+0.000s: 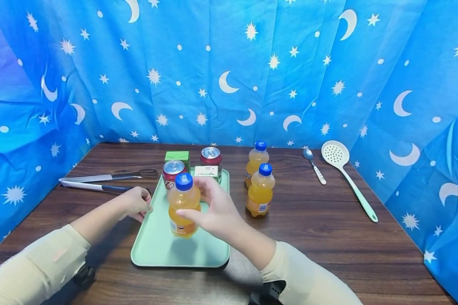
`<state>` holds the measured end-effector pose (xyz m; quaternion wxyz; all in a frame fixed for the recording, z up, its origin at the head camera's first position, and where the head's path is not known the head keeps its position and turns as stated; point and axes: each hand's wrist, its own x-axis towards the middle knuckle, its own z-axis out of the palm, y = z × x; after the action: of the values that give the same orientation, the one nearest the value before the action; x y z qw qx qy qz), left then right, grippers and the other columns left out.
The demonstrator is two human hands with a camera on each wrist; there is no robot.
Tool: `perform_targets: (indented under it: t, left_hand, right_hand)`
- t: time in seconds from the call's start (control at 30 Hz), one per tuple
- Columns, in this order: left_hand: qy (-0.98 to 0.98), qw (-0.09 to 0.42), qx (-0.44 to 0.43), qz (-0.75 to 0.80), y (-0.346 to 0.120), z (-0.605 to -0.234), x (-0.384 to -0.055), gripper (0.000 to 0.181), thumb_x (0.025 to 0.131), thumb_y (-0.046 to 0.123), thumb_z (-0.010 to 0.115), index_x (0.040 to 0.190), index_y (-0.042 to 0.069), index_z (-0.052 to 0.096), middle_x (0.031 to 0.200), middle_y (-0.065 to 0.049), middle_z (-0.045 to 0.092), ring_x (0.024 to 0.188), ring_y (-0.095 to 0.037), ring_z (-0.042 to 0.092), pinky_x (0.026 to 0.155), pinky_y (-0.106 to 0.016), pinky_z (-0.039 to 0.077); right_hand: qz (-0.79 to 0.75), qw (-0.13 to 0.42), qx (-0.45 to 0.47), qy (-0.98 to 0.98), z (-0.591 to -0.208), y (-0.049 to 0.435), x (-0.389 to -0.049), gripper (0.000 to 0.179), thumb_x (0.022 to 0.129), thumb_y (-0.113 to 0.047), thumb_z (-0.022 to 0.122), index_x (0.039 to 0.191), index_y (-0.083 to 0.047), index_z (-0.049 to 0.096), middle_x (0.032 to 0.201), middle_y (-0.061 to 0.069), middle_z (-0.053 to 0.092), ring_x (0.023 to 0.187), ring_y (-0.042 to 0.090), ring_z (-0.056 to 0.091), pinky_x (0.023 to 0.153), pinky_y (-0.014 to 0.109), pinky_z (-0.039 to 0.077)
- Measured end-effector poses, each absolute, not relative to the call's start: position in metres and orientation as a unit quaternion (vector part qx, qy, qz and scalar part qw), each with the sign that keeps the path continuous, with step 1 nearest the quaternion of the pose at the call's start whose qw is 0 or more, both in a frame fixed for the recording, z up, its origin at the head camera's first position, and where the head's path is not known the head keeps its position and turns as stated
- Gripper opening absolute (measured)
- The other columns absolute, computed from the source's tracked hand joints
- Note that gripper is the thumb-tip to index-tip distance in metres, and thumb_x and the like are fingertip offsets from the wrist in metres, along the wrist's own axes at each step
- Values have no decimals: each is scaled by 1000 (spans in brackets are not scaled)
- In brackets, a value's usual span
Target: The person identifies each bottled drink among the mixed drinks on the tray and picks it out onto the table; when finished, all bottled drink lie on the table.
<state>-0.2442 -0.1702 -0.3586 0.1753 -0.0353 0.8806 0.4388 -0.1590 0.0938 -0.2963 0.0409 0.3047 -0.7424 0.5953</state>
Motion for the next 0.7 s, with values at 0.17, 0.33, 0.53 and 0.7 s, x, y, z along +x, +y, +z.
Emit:
perform_targets:
  t: [0.17,0.33,0.53,0.7]
  left_hand:
    - [879,179,-40,439,-170,-360,-246,19,81,-12,57,78,-1,42,70,-16,49,55,-21,54,50,-33,56]
    - [878,182,-39,441,-172,-361,-247,18,81,-12,57,78,-1,43,70,-16,50,56,-22,55,51,-34,56]
    - [878,183,-42,439,-173,-363,-248,18,81,-11,57,80,-1,43,68,-15,49,56,-21,55,51,-34,56]
    - [880,179,-36,439,-172,-361,-246,18,81,-11,57,78,-1,43,71,-16,50,56,-21,55,50,-33,56]
  right_hand:
    - [611,52,312,-725,-291,105,-155,55,78,0,74,125,-8,47,122,3,57,116,15,53,95,30,45]
    - [623,59,317,-713,-287,117,-148,55,77,5,73,125,-5,47,121,5,57,114,18,54,95,34,45]
    - [615,70,314,-720,-284,131,-141,54,77,5,73,124,-3,46,120,7,58,111,21,56,93,34,47]
    - [619,76,296,-723,-285,144,-136,57,76,9,72,125,-1,45,121,11,57,111,23,56,93,34,47]
